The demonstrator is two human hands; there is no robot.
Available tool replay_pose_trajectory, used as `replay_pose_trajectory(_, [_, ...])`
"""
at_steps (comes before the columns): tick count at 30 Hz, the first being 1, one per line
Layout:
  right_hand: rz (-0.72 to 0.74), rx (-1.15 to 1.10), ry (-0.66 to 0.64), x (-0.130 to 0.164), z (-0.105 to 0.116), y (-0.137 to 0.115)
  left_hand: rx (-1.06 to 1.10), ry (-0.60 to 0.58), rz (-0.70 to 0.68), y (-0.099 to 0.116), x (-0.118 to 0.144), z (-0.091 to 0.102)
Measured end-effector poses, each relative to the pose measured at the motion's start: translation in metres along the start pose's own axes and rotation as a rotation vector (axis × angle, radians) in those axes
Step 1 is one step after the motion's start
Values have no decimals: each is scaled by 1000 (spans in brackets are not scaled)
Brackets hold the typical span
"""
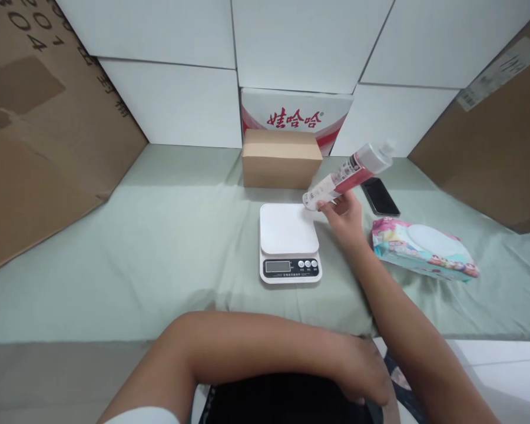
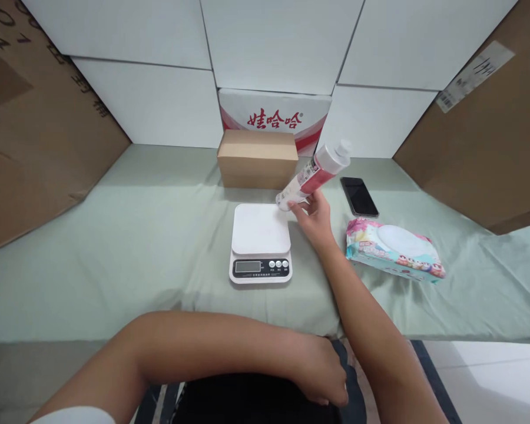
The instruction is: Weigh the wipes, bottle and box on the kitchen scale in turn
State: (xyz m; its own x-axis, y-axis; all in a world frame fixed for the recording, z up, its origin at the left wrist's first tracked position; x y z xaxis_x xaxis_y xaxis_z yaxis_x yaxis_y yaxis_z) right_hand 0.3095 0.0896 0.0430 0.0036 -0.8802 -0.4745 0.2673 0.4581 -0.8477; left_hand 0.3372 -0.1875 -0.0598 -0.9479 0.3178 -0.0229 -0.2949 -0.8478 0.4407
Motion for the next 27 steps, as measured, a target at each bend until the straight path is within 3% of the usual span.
replay_pose_trajectory(7, [101, 138, -299, 28, -40, -37, 1, 95, 1, -2, -3, -2])
replay_pose_trajectory(11, [103, 135, -345, 32, -47, -44, 12, -33, 19, 2, 2, 3])
replay_pose_trajectory(13, [95, 139, -350, 31, -46, -43, 19, -41, 35, 3, 4, 7])
replay_pose_trajectory(16, [98, 125, -237, 25, -30, -34, 29, -18, 53, 3, 6, 13])
replay_pose_trajectory(20, [-11, 78, 164, 12, 11, 2, 41, -77, 63, 4, 9, 16])
replay_pose_trajectory(22, [-134, 71, 284, 10, 22, 25, 40, -111, 60, 7, 10, 17])
replay_pose_trajectory(25, [-268, 86, 313, 10, 22, 45, 33, -92, 132, 7, 11, 20])
replay_pose_trajectory(27, [-281, 98, 294, 10, 18, 47, -7, 35, 318, -2, 13, 26])
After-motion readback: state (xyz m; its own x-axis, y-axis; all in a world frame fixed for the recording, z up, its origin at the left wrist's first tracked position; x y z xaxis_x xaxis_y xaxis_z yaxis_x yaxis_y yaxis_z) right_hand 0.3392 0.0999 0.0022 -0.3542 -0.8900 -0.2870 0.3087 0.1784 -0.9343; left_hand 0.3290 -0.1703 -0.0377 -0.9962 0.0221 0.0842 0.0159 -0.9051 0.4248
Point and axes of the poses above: each hand's wrist, its own x-axis away from the middle knuckle, its own z-axis out of the back of the hand, y = z × x, the point moved 6 cm from there along -x, towards the middle knuckle, and after that the axes turned 4 degrees about x, right-handed, at the moved point
